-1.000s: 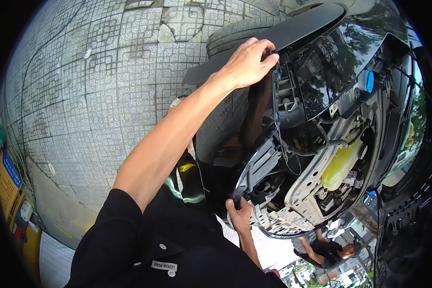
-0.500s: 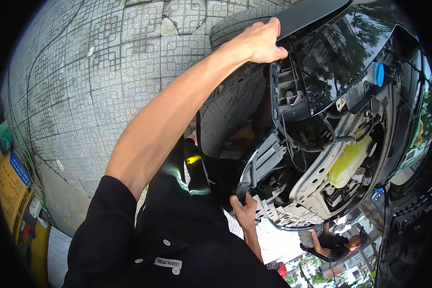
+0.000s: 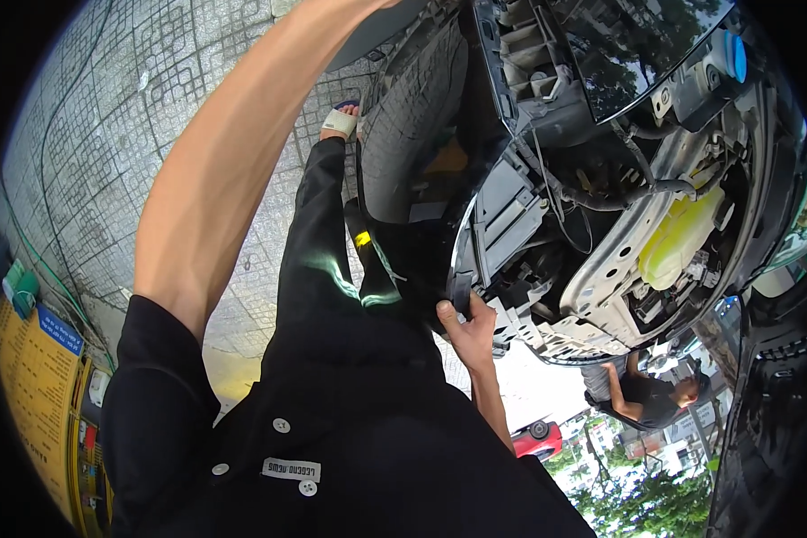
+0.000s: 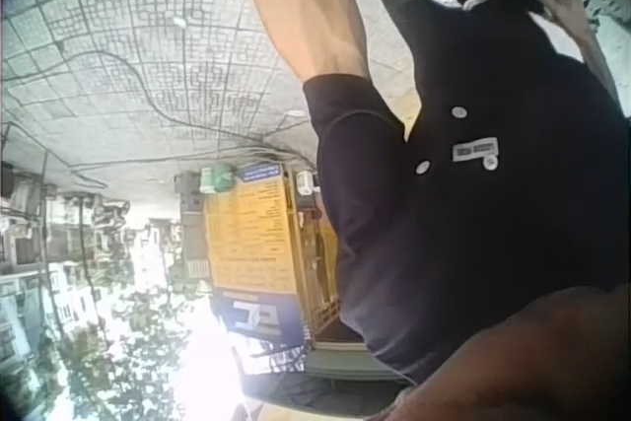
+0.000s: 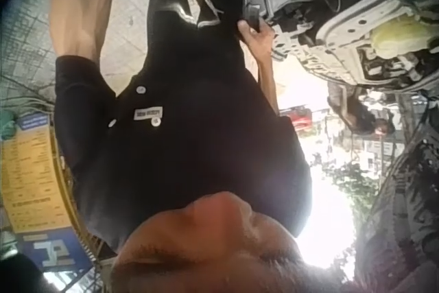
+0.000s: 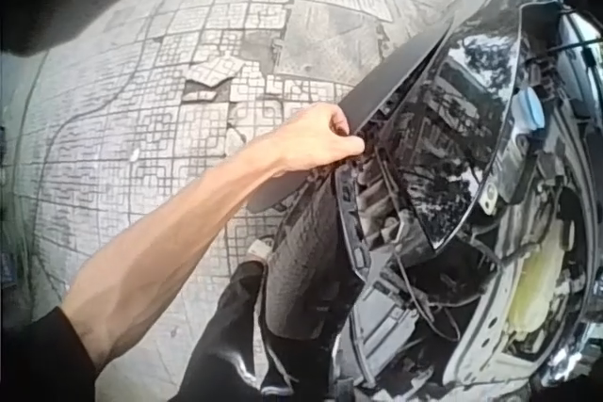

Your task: Selecting washers and screws from a storage bin and assisting in the installation of a car bumper on a vehicle.

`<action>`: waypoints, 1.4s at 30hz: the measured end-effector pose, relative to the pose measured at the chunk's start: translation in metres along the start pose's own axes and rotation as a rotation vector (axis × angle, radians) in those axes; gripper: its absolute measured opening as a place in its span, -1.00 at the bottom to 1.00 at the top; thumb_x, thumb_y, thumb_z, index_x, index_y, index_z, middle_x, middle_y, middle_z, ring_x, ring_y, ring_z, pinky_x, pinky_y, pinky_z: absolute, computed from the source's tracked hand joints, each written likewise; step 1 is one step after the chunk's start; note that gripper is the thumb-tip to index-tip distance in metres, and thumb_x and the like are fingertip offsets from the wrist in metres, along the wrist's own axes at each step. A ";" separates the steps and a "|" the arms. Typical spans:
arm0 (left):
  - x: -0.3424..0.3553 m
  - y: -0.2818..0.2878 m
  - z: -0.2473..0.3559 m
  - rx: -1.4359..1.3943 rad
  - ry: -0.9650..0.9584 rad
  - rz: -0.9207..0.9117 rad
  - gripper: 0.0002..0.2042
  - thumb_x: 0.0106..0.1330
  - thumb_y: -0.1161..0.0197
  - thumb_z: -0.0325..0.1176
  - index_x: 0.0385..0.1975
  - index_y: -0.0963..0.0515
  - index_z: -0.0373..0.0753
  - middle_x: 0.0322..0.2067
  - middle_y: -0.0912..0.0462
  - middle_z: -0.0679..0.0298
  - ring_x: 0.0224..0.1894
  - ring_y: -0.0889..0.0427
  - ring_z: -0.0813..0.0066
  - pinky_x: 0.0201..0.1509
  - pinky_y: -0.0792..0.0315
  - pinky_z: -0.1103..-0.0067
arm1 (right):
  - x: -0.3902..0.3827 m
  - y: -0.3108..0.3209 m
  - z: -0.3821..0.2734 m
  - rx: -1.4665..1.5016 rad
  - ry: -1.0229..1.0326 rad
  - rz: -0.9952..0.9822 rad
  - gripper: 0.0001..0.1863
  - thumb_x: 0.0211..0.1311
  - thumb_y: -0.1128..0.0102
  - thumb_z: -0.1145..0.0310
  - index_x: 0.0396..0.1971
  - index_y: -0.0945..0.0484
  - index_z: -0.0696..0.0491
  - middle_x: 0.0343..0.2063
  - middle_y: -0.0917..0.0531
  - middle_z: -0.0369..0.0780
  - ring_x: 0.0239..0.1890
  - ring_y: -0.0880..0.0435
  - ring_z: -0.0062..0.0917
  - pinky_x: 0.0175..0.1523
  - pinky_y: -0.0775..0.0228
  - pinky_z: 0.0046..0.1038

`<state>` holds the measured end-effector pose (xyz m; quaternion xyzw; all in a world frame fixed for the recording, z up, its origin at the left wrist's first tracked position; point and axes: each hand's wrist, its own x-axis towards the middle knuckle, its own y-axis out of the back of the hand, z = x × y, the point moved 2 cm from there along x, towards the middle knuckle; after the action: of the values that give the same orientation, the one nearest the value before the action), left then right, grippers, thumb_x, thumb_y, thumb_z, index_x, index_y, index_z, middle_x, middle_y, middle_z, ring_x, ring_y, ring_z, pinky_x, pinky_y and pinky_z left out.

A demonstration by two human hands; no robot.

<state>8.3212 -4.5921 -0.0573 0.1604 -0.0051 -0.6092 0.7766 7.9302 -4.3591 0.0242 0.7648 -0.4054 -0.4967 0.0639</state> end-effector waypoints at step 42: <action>-0.390 -0.298 -0.265 -0.987 0.800 0.240 -0.14 0.08 -0.46 0.25 0.12 -0.52 -0.48 -0.15 -0.70 -0.18 -0.05 -0.71 0.04 0.06 -0.53 0.31 | 0.001 0.042 0.020 0.455 -0.087 -0.176 -0.36 0.34 -0.07 -0.27 0.22 -0.56 -0.13 0.21 -0.60 -0.33 0.32 -0.46 -0.37 0.49 -0.10 -0.10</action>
<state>7.9930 -4.2192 -0.3112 -0.0027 0.5474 -0.3419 0.7638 7.8911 -4.3818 0.0346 0.7697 -0.4409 -0.4287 -0.1713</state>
